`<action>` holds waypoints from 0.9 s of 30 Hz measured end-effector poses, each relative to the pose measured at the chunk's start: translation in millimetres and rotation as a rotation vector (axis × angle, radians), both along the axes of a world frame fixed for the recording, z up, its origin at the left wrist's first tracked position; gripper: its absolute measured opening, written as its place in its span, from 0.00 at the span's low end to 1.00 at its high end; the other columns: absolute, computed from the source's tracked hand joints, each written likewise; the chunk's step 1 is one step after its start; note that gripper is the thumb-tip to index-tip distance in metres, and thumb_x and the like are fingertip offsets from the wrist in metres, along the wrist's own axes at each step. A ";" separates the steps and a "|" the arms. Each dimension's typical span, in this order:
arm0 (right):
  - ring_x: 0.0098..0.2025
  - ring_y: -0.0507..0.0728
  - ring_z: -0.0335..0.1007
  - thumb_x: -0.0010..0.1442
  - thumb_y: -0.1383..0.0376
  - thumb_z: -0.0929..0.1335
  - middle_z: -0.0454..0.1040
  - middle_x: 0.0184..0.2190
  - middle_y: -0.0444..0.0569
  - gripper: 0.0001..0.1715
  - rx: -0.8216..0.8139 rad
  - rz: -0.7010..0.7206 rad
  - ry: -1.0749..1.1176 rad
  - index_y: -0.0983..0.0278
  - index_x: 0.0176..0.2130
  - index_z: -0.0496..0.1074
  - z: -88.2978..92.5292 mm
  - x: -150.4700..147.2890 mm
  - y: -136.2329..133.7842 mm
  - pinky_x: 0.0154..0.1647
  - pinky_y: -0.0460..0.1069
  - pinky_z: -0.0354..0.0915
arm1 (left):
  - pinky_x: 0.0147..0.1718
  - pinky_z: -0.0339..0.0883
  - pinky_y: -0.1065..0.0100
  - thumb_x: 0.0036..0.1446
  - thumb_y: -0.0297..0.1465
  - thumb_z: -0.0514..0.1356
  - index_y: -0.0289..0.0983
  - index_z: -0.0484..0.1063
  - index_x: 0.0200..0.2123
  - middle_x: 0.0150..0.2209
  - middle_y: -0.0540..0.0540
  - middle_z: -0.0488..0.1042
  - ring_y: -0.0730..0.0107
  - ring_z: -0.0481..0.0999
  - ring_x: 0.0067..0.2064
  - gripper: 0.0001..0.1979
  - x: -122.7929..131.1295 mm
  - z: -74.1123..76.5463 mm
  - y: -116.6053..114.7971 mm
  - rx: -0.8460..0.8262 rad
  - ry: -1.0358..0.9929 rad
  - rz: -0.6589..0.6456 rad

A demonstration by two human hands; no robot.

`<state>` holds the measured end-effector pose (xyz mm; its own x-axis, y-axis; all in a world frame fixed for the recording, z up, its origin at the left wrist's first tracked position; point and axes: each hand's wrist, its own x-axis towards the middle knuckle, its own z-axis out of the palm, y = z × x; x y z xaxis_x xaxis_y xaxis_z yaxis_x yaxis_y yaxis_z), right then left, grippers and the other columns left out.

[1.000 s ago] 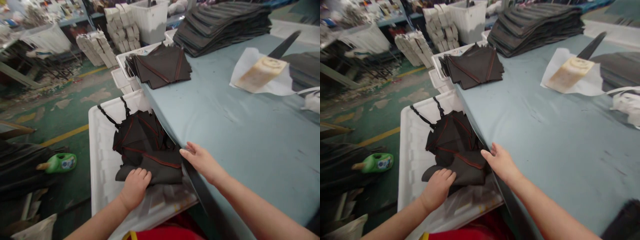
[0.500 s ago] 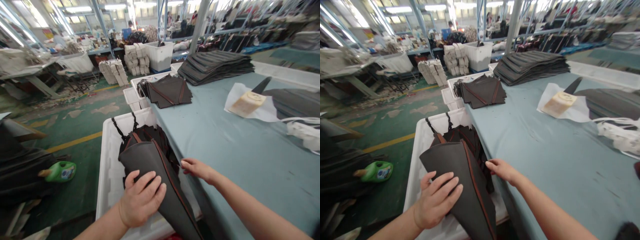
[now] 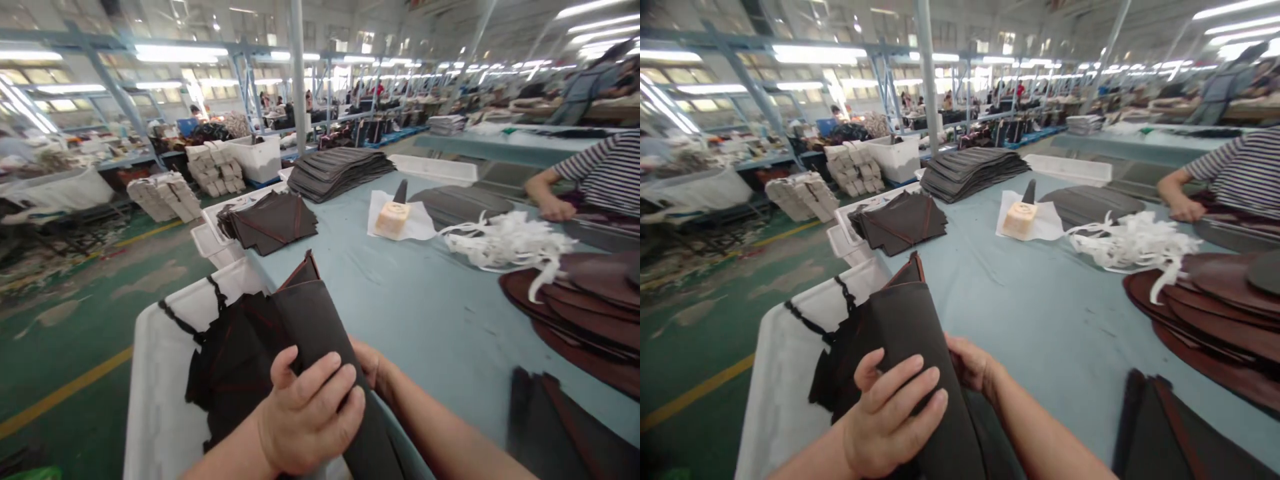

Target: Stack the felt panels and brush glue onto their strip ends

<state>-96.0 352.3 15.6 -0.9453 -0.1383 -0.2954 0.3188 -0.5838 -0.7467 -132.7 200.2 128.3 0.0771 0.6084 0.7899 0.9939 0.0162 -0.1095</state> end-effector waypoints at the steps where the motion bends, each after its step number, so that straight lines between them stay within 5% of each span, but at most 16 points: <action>1: 0.36 0.58 0.73 0.52 0.50 0.67 0.77 0.36 0.51 0.24 -0.070 -0.032 -0.013 0.66 0.40 0.73 -1.4 11.7 13.8 0.39 0.51 0.67 | 0.60 0.43 0.54 0.53 0.27 0.59 0.42 0.74 0.32 0.36 0.55 0.77 0.72 0.67 0.50 0.05 1.2 -0.7 8.0 0.017 0.005 -0.015; 7: 0.33 0.57 0.74 0.46 0.60 0.73 0.77 0.34 0.52 0.25 -0.119 -0.394 -0.062 0.66 0.44 0.69 -1.5 91.0 100.5 0.38 0.51 0.68 | 0.60 0.43 0.57 0.57 0.26 0.55 0.41 0.74 0.35 0.37 0.52 0.77 0.70 0.63 0.52 0.08 0.1 -6.1 44.8 -0.047 0.007 -0.052; 11: 0.35 0.58 0.74 0.46 0.64 0.73 0.76 0.38 0.53 0.29 -0.154 -0.442 0.003 0.64 0.48 0.66 12.7 114.7 115.7 0.39 0.52 0.68 | 0.59 0.43 0.57 0.59 0.25 0.51 0.40 0.72 0.37 0.43 0.50 0.75 0.67 0.61 0.55 0.11 -14.9 0.6 61.2 -0.229 0.016 -0.080; 16: 0.33 0.59 0.75 0.46 0.65 0.73 0.77 0.31 0.55 0.21 -0.251 -0.419 0.006 0.71 0.40 0.71 26.2 107.1 99.0 0.38 0.53 0.69 | 0.57 0.44 0.58 0.57 0.24 0.51 0.42 0.71 0.39 0.50 0.50 0.70 0.63 0.58 0.58 0.12 -40.3 45.4 76.7 -0.559 0.107 -0.017; 20: 0.32 0.60 0.74 0.45 0.64 0.73 0.77 0.31 0.55 0.18 -0.195 -0.558 -0.103 0.69 0.37 0.72 17.3 116.5 102.9 0.39 0.56 0.69 | 0.56 0.44 0.52 0.57 0.22 0.49 0.43 0.70 0.40 0.56 0.48 0.63 0.57 0.53 0.61 0.15 -43.7 69.9 108.7 -0.559 0.195 -0.027; 23: 0.28 0.61 0.74 0.45 0.65 0.71 0.77 0.25 0.52 0.11 -0.001 -0.745 -0.374 0.66 0.32 0.72 -6.2 145.3 123.0 0.34 0.57 0.69 | 0.57 0.47 0.54 0.57 0.24 0.52 0.44 0.67 0.48 0.60 0.47 0.56 0.59 0.49 0.62 0.17 -43.5 32.8 142.3 -0.574 -0.025 0.006; 27: 0.25 0.62 0.73 0.44 0.69 0.69 0.74 0.18 0.49 0.05 0.129 -0.856 -0.533 0.62 0.27 0.71 -34.8 188.3 144.9 0.29 0.55 0.69 | 0.58 0.49 0.55 0.52 0.33 0.59 0.39 0.59 0.55 0.63 0.40 0.50 0.55 0.46 0.63 0.26 -52.6 -73.7 166.5 -0.879 -0.674 0.474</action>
<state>92.3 497.2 -19.2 -0.4524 0.5863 -0.6720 0.1411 -0.6970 -0.7031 -185.3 366.7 54.6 -0.5680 0.8152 -0.1130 0.7712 0.5752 0.2727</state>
